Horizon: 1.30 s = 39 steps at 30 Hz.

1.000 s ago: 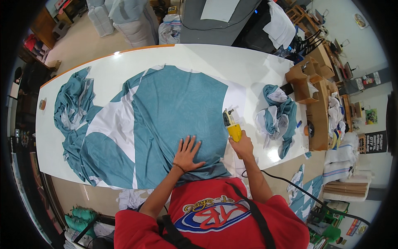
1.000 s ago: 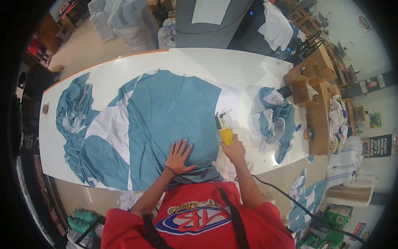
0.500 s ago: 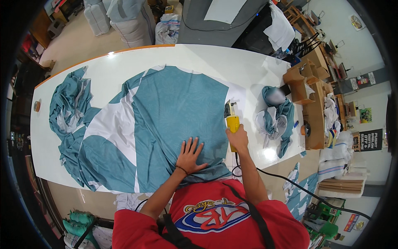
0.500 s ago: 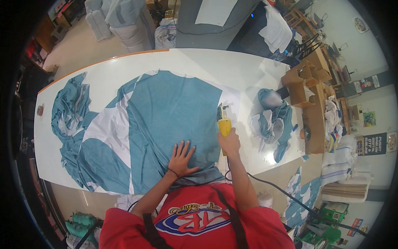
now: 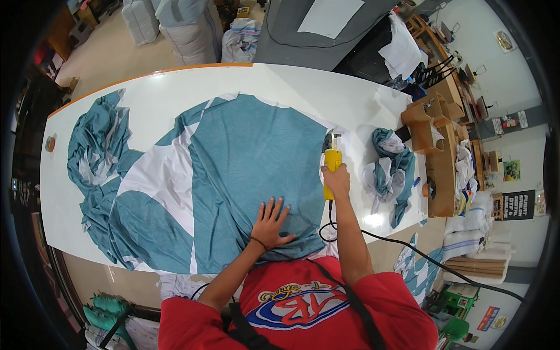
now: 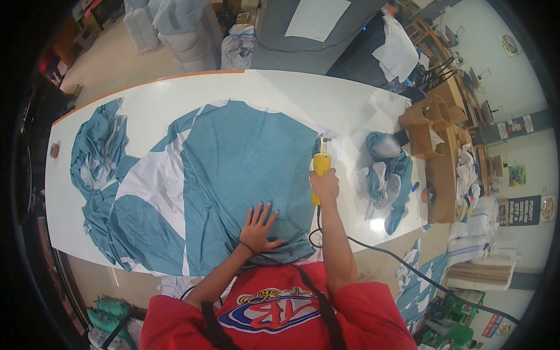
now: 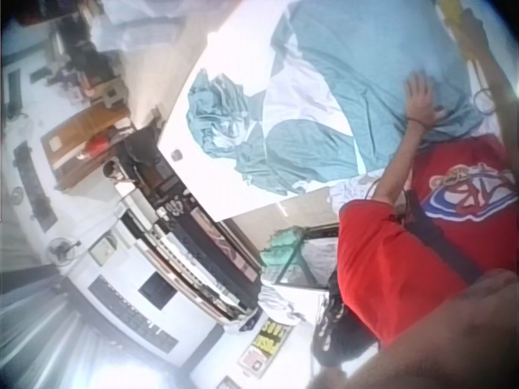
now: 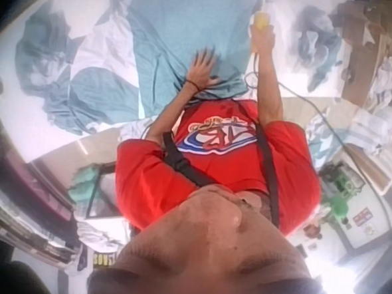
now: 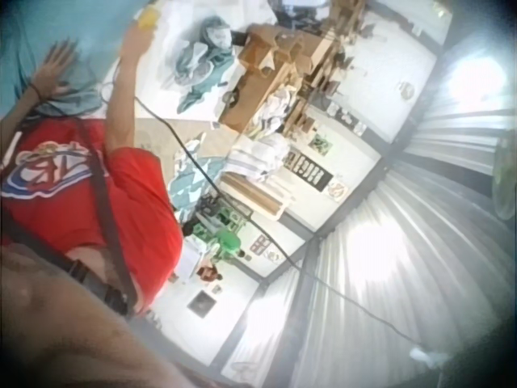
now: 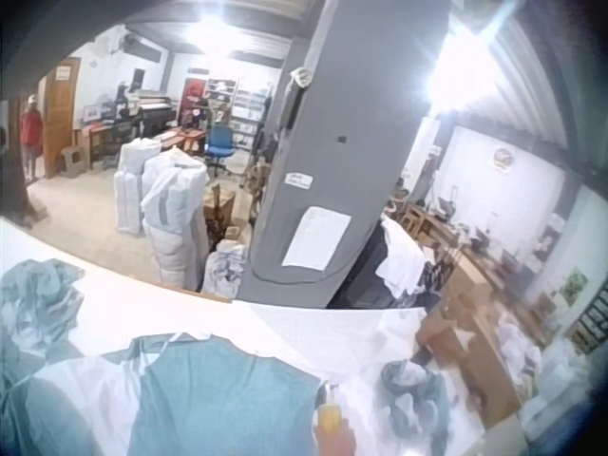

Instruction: The person uses a yellow electric rotary cutter to cut a large piece of teal and white fabric laid on a white table. They repeatedly smooth and reposition the fabric, then cut along its edges to separate sections. Cut pieces are moved aside as the process continues.

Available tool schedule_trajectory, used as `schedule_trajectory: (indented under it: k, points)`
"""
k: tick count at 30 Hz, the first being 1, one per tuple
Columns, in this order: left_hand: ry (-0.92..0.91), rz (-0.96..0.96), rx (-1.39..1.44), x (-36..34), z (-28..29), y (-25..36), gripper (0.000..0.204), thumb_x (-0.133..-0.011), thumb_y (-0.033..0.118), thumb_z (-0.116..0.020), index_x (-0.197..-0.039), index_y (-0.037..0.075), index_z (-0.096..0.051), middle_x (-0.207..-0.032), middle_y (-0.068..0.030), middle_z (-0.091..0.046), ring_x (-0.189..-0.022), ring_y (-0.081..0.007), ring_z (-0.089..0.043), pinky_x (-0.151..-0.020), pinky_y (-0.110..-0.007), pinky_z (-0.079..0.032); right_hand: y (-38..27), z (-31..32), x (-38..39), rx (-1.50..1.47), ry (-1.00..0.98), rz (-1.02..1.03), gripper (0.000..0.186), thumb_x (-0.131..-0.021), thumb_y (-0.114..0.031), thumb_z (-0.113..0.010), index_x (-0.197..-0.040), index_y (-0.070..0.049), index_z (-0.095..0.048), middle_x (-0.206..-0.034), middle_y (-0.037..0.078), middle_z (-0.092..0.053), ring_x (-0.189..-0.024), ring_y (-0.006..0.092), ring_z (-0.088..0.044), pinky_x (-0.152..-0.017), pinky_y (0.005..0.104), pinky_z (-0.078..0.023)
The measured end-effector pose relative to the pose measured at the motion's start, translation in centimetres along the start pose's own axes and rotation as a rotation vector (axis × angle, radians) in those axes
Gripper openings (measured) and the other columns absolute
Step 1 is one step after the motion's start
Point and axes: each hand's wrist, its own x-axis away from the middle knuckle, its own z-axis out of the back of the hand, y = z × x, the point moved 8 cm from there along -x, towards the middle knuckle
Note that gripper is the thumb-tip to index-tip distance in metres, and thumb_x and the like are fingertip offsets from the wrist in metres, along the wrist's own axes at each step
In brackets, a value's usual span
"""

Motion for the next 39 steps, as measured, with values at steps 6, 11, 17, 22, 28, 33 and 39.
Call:
schedule_trajectory:
  k: [6, 11, 17, 22, 28, 33, 39]
  points:
    - [0.01, -0.005, 0.015, 0.0, 0.1, 0.0, 0.094, -0.083, 0.071, -0.066, -0.153, 0.011, -0.048, -0.165, -0.0211, -0.032, -0.153, -0.0424, -0.027, -0.123, -0.061, -0.022, -0.9, -0.2, -2.3, -0.019, 0.038, -0.022, 0.069, -0.081, -0.051, -0.073, -0.122, 0.003, -0.055, -0.115, 0.028, -0.07, -0.107, 0.0439, -0.07, -0.091, 0.0512, -0.057]
    - [0.014, 0.008, 0.036, 0.0, -0.1, -0.2, 0.095, -0.083, 0.071, -0.066, -0.154, 0.011, -0.048, -0.165, -0.0205, -0.032, -0.153, -0.0419, -0.027, -0.123, -0.061, -0.022, -2.0, -0.1, -4.6, -0.019, 0.059, -0.05, 0.071, -0.081, -0.052, -0.074, -0.123, 0.002, -0.056, -0.118, 0.027, -0.07, -0.109, 0.0425, -0.07, -0.093, 0.05, -0.057]
    - [0.001, 0.014, 0.031, 0.1, 0.0, 0.0, 0.094, -0.084, 0.071, -0.065, -0.154, 0.011, -0.047, -0.166, -0.0192, -0.032, -0.154, -0.0409, -0.027, -0.123, -0.06, -0.021, -2.3, 0.0, -9.5, -0.115, 0.097, -0.094, 0.075, -0.077, -0.053, -0.078, -0.121, 0.005, -0.062, -0.118, 0.026, -0.071, -0.112, 0.0413, -0.07, -0.096, 0.0475, -0.055]
    - [-0.043, -0.003, -0.015, -0.3, -0.3, 0.5, 0.098, -0.083, 0.072, -0.065, -0.157, 0.013, -0.043, -0.168, -0.0179, -0.028, -0.155, -0.0412, -0.023, -0.124, -0.06, -0.02, 2.2, -2.8, -13.5, -0.449, 0.135, 0.041, 0.057, -0.082, -0.039, -0.081, -0.117, 0.001, -0.062, -0.101, 0.018, -0.071, -0.082, 0.0308, -0.073, -0.074, 0.0423, -0.06]
    - [-0.176, -0.018, -0.128, 1.7, -0.1, 0.4, 0.096, -0.08, 0.067, -0.072, -0.158, 0.021, -0.042, -0.168, -0.017, -0.028, -0.156, -0.0419, -0.02, -0.124, -0.06, -0.019, 8.4, -3.4, -6.4, -0.976, -0.268, 0.112, 0.038, -0.088, -0.024, -0.079, -0.113, -0.002, -0.06, -0.088, 0.008, -0.064, -0.068, 0.0187, -0.066, -0.057, 0.0333, -0.056]
    - [-0.394, -0.08, -0.239, 7.3, 0.2, 0.5, 0.087, -0.082, 0.056, -0.075, -0.156, 0.022, -0.046, -0.168, -0.0147, -0.028, -0.157, -0.0399, -0.018, -0.126, -0.059, -0.017, 20.0, -1.1, 0.1, -0.65, -0.331, 0.197, 0.047, -0.087, -0.025, -0.079, -0.122, 0.0, -0.059, -0.098, 0.01, -0.068, -0.08, 0.0189, -0.069, -0.069, 0.0352, -0.058]
    - [-0.558, 0.13, 0.007, 10.5, 0.4, -0.7, 0.065, -0.084, 0.042, -0.076, -0.142, 0.016, -0.06, -0.152, -0.0154, -0.049, -0.144, -0.0349, -0.041, -0.117, -0.053, -0.033, 35.0, 1.5, 8.3, -0.616, -0.486, 0.11, 0.053, -0.081, -0.021, -0.082, -0.123, 0.001, -0.059, -0.104, 0.012, -0.07, -0.085, 0.0197, -0.071, -0.076, 0.0367, -0.059]
